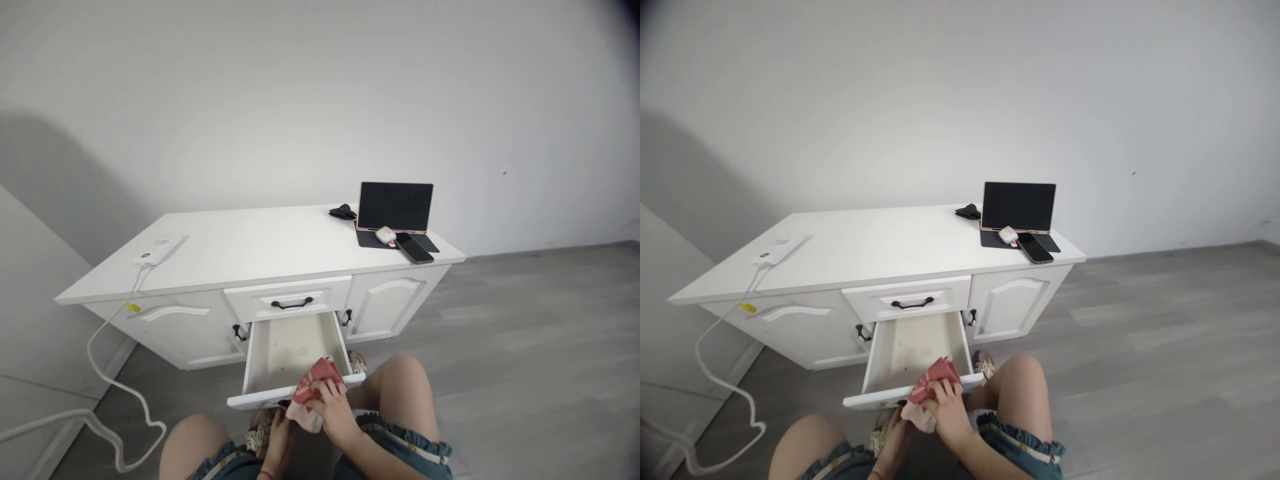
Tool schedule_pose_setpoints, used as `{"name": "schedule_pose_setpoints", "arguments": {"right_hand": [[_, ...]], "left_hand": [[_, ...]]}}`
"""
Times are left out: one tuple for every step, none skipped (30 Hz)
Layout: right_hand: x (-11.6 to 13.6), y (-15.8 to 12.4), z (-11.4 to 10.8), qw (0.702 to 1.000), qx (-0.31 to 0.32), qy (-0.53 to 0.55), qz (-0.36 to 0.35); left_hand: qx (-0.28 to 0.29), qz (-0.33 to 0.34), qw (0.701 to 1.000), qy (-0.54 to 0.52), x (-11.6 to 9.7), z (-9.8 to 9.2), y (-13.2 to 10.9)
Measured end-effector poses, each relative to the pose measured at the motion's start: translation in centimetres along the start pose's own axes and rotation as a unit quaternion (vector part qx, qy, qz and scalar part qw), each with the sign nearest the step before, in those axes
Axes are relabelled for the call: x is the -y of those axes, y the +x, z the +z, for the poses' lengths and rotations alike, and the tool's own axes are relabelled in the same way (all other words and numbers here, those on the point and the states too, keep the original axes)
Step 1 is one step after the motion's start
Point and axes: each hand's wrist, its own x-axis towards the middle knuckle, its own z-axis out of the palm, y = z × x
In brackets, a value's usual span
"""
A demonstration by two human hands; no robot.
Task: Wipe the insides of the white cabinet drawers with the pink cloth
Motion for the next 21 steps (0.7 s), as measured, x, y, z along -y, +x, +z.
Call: {"name": "schedule_pose_setpoints", "arguments": {"right_hand": [[-0.3,-0.5,0.3,1.000,-0.013,-0.001,0.019],[-0.7,-0.9,0.6,0.999,-0.030,-0.003,0.039],[-1.1,-1.4,0.9,0.997,-0.050,-0.005,0.058],[-1.5,-1.8,1.3,0.995,-0.071,-0.006,0.076],[-1.9,-2.2,1.7,0.991,-0.092,-0.005,0.094],[-2.3,-2.5,2.1,0.987,-0.114,-0.002,0.114],[-2.6,-2.8,2.5,0.982,-0.136,0.002,0.134],[-3.0,-3.1,2.9,0.976,-0.156,0.006,0.154],[-3.3,-3.3,3.3,0.969,-0.175,0.011,0.174],[-3.6,-3.5,3.8,0.962,-0.194,0.019,0.191],[-3.8,-3.6,4.3,0.955,-0.214,0.034,0.203],[-4.1,-3.6,4.8,0.947,-0.238,0.056,0.211],[-4.3,-3.6,5.4,0.935,-0.267,0.087,0.216],[-4.5,-3.5,5.9,0.919,-0.301,0.121,0.223],[-4.6,-3.4,6.4,0.898,-0.339,0.156,0.233],[-4.7,-3.2,6.9,0.874,-0.373,0.190,0.246],[-4.7,-3.0,7.3,0.851,-0.399,0.219,0.261],[-4.6,-2.8,7.6,0.831,-0.416,0.244,0.278],[-4.5,-2.5,7.9,0.813,-0.425,0.266,0.296],[-4.3,-2.2,8.1,0.797,-0.431,0.287,0.311],[-4.1,-1.8,8.2,0.780,-0.436,0.310,0.326]], "left_hand": [[0.033,-0.013,0.999,-0.019,0.5,-0.5,0.7],[0.053,-0.024,0.998,-0.036,0.9,-1.0,1.4],[0.058,-0.031,0.997,-0.050,1.3,-1.3,2.0],[0.051,-0.034,0.997,-0.056,1.6,-1.6,2.5],[0.047,-0.037,0.997,-0.056,1.8,-1.8,2.9],[0.047,-0.038,0.997,-0.056,2.0,-1.9,3.2],[0.053,-0.036,0.996,-0.055,2.1,-2.0,3.4],[0.060,-0.035,0.996,-0.055,2.1,-2.1,3.5],[0.064,-0.034,0.996,-0.057,2.2,-2.1,3.6],[0.064,-0.036,0.995,-0.062,2.3,-2.2,3.7],[0.063,-0.040,0.995,-0.068,2.3,-2.3,3.8],[0.064,-0.044,0.994,-0.075,2.4,-2.4,3.8],[0.067,-0.046,0.993,-0.082,2.4,-2.5,3.9],[0.071,-0.047,0.992,-0.089,2.5,-2.6,4.0],[0.076,-0.046,0.991,-0.095,2.6,-2.6,4.1],[0.081,-0.044,0.991,-0.099,2.6,-2.7,4.2],[0.083,-0.044,0.991,-0.099,2.6,-2.7,4.2],[0.084,-0.042,0.991,-0.098,2.6,-2.7,4.2],[0.084,-0.041,0.991,-0.096,2.6,-2.7,4.2],[0.086,-0.040,0.991,-0.096,2.6,-2.7,4.2],[0.087,-0.037,0.991,-0.095,2.5,-2.7,4.1]]}}
